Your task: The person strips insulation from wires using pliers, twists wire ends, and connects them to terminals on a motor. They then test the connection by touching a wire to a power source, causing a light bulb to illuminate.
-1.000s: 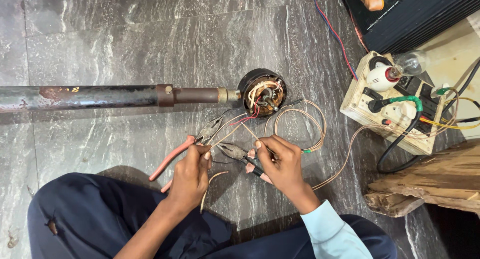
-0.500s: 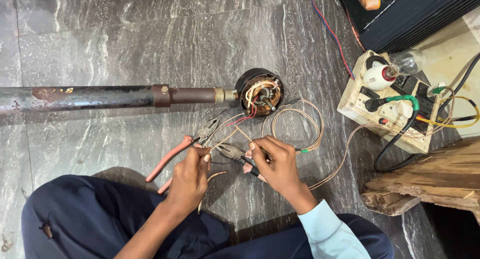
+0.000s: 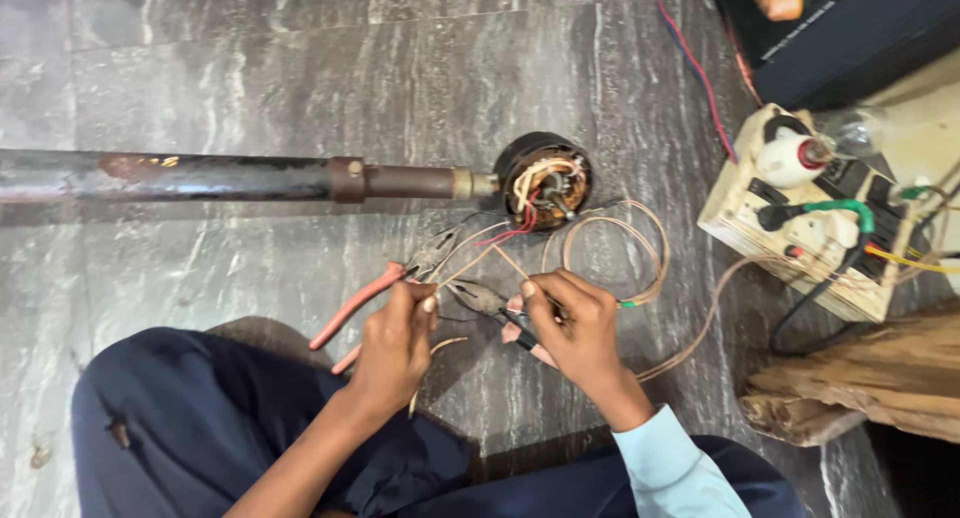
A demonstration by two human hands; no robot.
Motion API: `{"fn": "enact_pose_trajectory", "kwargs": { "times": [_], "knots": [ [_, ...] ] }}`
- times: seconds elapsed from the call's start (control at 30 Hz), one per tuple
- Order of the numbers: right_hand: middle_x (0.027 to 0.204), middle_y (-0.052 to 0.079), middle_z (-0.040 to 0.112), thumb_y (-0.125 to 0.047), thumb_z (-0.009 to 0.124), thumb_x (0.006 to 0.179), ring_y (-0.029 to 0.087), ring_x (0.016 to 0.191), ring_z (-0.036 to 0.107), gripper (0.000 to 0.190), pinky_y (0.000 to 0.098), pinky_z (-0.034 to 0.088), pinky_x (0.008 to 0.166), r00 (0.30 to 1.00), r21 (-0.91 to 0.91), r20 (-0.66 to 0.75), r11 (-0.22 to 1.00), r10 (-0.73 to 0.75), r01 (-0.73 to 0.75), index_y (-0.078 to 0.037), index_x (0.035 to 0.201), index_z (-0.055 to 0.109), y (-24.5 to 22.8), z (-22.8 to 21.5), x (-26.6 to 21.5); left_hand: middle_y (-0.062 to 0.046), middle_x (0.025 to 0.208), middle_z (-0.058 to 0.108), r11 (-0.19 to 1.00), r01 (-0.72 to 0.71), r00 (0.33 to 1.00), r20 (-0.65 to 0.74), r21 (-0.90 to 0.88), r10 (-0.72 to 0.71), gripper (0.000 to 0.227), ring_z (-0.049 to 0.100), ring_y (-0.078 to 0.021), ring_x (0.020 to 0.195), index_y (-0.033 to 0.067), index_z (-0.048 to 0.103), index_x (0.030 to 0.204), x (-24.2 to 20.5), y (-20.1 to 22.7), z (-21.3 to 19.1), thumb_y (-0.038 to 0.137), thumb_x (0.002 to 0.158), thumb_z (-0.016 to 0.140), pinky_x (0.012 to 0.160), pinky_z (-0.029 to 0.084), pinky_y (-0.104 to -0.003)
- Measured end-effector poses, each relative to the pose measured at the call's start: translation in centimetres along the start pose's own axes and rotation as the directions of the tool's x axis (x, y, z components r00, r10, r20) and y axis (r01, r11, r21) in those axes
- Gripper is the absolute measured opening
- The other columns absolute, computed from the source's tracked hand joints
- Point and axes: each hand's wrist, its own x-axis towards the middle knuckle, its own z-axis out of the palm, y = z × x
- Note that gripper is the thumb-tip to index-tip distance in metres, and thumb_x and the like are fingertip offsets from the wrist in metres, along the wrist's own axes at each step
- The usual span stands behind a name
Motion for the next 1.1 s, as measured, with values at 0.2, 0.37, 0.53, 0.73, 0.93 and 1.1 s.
{"fn": "enact_pose_trajectory", "kwargs": {
  "times": [0.2, 0.37, 0.53, 0.73, 0.93, 1.1],
  "knots": [
    [0.07, 0.004, 0.064, -0.004, 0.066, 0.094, 0.008, 0.053, 0.051, 0.009, 0.0272, 0.036, 0.048, 0.999, -0.002, -0.034, 1.0, 0.012, -0.012, 0.001, 0.093, 0.073, 0.5, 0.0, 0.1, -0.013, 0.069, 0.061, 0.998, 0.017, 1.0, 0.0, -0.063, -0.017, 0.009, 0.065, -0.0249, 0.059, -0.0031, 0.055, 0.109, 0.1, 0.1, -0.2, -0.001, 0.101, 0.054, 0.056, 0.05, -0.037],
    [0.069, 0.005, 0.061, -0.003, 0.067, 0.094, 0.008, 0.054, 0.049, 0.007, 0.0274, 0.036, 0.049, 1.0, -0.034, -0.017, 0.999, -0.017, 0.017, 0.002, 0.093, 0.072, 0.6, 0.0, 0.0, -0.012, 0.069, 0.061, 0.999, 0.006, 1.0, -0.005, -0.049, -0.006, 0.009, 0.065, -0.0235, 0.06, -0.0029, 0.055, 0.109, 0.2, 0.2, -0.2, -0.002, 0.1, 0.054, 0.056, 0.049, -0.036],
    [0.071, 0.005, 0.064, -0.004, 0.067, 0.094, 0.009, 0.053, 0.051, 0.008, 0.0277, 0.038, 0.049, 0.999, -0.051, -0.015, 0.998, -0.03, 0.029, 0.001, 0.092, 0.072, 0.6, 0.2, -0.1, -0.012, 0.069, 0.061, 0.998, 0.008, 1.0, 0.006, -0.068, -0.008, 0.009, 0.065, -0.023, 0.06, -0.0029, 0.055, 0.109, 0.1, 0.1, -0.1, -0.003, 0.1, 0.054, 0.056, 0.05, -0.036],
    [0.071, 0.008, 0.064, -0.005, 0.068, 0.093, 0.012, 0.052, 0.053, 0.008, 0.0288, 0.04, 0.05, 1.0, -0.099, 0.019, 0.995, -0.003, 0.005, 0.001, 0.09, 0.072, 0.9, 0.5, 0.1, -0.012, 0.073, 0.063, 0.997, -0.026, 1.0, 0.001, -0.074, 0.026, 0.009, 0.066, -0.0235, 0.062, -0.003, 0.053, 0.107, 0.1, -0.1, -0.1, -0.007, 0.099, 0.052, 0.058, 0.051, -0.036],
    [0.071, 0.008, 0.064, -0.006, 0.069, 0.093, 0.012, 0.052, 0.053, 0.009, 0.0293, 0.041, 0.05, 1.0, -0.111, 0.021, 0.994, -0.011, 0.013, 0.001, 0.089, 0.071, 1.2, 0.6, 0.1, -0.013, 0.075, 0.063, 0.997, -0.048, 0.999, -0.002, -0.065, 0.048, 0.012, 0.067, -0.0243, 0.064, -0.0034, 0.053, 0.109, 0.1, -0.4, -0.2, -0.008, 0.098, 0.051, 0.059, 0.052, -0.035],
    [0.071, 0.009, 0.065, -0.006, 0.069, 0.093, 0.013, 0.051, 0.055, 0.009, 0.0291, 0.041, 0.05, 1.0, -0.128, 0.025, 0.992, 0.003, 0.0, 0.001, 0.089, 0.072, 1.2, 0.7, 0.2, -0.014, 0.074, 0.064, 0.998, -0.033, 0.999, -0.007, -0.06, 0.033, 0.008, 0.068, -0.0238, 0.063, -0.0028, 0.051, 0.108, 0.3, -0.3, -0.3, -0.005, 0.101, 0.053, 0.058, 0.052, -0.034]
  ]
}}
